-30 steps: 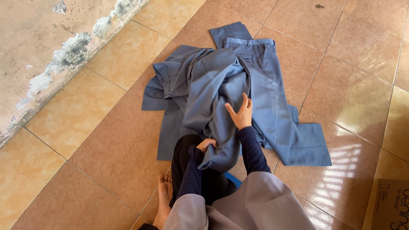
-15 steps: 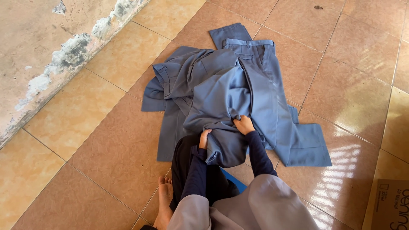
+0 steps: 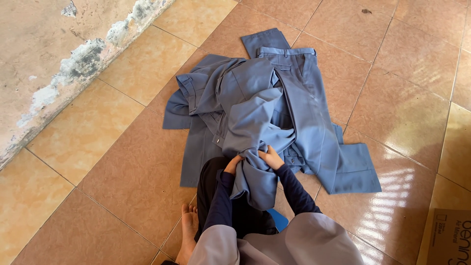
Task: Folding trousers into neat rectangles on the floor in a sewing factory environment.
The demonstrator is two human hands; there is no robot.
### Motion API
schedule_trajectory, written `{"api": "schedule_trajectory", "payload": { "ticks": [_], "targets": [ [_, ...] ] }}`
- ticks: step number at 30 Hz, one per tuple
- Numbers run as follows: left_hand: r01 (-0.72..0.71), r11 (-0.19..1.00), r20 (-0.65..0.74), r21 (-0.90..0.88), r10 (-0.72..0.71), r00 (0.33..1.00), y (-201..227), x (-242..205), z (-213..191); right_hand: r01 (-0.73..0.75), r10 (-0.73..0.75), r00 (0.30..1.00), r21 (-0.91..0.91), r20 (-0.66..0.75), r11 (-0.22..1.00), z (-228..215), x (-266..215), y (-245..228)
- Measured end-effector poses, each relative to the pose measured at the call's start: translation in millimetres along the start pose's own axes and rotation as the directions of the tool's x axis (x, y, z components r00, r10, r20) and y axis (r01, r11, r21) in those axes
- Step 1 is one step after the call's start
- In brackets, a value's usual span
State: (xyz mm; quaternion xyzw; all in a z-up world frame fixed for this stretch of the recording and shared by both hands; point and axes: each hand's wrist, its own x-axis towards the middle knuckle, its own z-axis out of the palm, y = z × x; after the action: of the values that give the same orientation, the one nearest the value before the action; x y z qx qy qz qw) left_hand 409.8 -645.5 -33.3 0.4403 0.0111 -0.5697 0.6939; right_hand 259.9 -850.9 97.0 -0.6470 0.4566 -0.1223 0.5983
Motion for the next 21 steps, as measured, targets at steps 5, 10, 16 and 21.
{"api": "schedule_trajectory", "payload": {
  "ticks": [5, 10, 16, 21],
  "targets": [
    [-0.197, 0.922, -0.435, -0.333, 0.035, 0.900, -29, -104, -136, 0.416, -0.536, 0.809, -0.409, -0.241, 0.812, 29, -81, -129],
    [-0.275, 0.872, -0.465, -0.405, 0.063, 0.883, -39, -112, -168, 0.726, -0.707, 0.583, -0.134, -0.400, 0.675, -4, -28, -134],
    [-0.271, 0.868, -0.476, -0.416, 0.045, 0.878, -43, -106, -173, 0.511, -0.621, 0.782, -0.511, -0.057, 0.691, -35, 48, -93],
    [-0.276, 0.838, -0.422, -0.470, 0.060, 0.904, -41, -108, -173, 0.182, -0.227, 0.973, -0.686, 0.025, 0.705, -31, 46, -60]
  ]
}}
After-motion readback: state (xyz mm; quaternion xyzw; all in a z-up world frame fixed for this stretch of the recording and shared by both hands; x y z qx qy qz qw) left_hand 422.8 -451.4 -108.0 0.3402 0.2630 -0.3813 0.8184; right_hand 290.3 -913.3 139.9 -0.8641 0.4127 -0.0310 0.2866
